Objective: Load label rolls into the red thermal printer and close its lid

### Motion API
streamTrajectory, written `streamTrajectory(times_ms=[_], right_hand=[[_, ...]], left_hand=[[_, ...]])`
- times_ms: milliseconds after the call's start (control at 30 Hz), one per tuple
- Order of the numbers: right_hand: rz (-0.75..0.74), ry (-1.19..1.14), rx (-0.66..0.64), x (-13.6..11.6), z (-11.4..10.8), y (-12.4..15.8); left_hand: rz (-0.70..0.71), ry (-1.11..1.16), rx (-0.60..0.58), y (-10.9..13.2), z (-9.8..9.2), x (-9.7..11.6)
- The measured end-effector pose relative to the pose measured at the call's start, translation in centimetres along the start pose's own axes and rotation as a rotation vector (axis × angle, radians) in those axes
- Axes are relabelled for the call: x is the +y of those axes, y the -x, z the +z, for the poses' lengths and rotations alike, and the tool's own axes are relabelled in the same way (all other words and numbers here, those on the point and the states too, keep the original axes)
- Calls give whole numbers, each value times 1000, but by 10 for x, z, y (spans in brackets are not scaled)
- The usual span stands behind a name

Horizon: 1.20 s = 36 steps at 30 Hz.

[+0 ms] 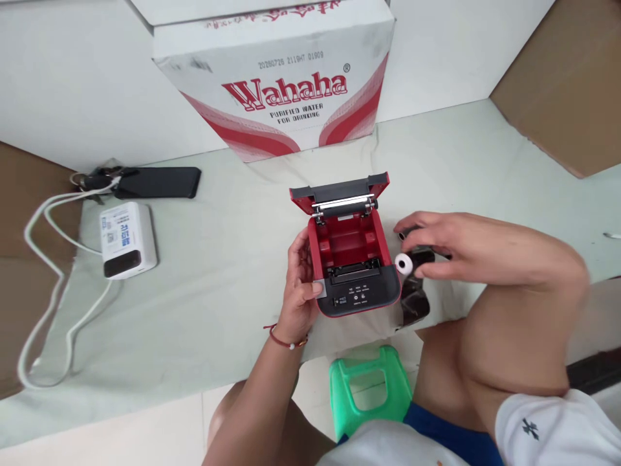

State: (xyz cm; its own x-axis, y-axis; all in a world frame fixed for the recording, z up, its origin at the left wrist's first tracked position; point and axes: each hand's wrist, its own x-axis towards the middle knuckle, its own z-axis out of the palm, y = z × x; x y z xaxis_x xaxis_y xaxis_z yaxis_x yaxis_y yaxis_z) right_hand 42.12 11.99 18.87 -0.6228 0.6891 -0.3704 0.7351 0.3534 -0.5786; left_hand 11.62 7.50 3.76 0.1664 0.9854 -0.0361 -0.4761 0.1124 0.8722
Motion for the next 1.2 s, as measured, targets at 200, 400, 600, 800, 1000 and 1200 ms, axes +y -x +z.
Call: streamTrajectory(times_ms=[200, 400, 600, 800, 1000, 1200], right_hand=[[-241, -250, -16, -38, -8, 8], [-20, 29, 174, -64, 27, -45], [213, 231, 234, -75, 42, -68], [253, 322, 181, -79, 44, -81], [191, 287, 101, -72, 41, -77], [-53, 27, 346, -67, 25, -46]], left_hand=[[-11, 4, -3, 1, 3, 3], [-5, -12, 37, 1, 2, 3], [-1, 13, 56, -3, -1, -1], [17, 37, 46, -4, 1, -1], [37, 24, 24, -5, -1, -2], [19, 9, 40, -4, -3, -2]])
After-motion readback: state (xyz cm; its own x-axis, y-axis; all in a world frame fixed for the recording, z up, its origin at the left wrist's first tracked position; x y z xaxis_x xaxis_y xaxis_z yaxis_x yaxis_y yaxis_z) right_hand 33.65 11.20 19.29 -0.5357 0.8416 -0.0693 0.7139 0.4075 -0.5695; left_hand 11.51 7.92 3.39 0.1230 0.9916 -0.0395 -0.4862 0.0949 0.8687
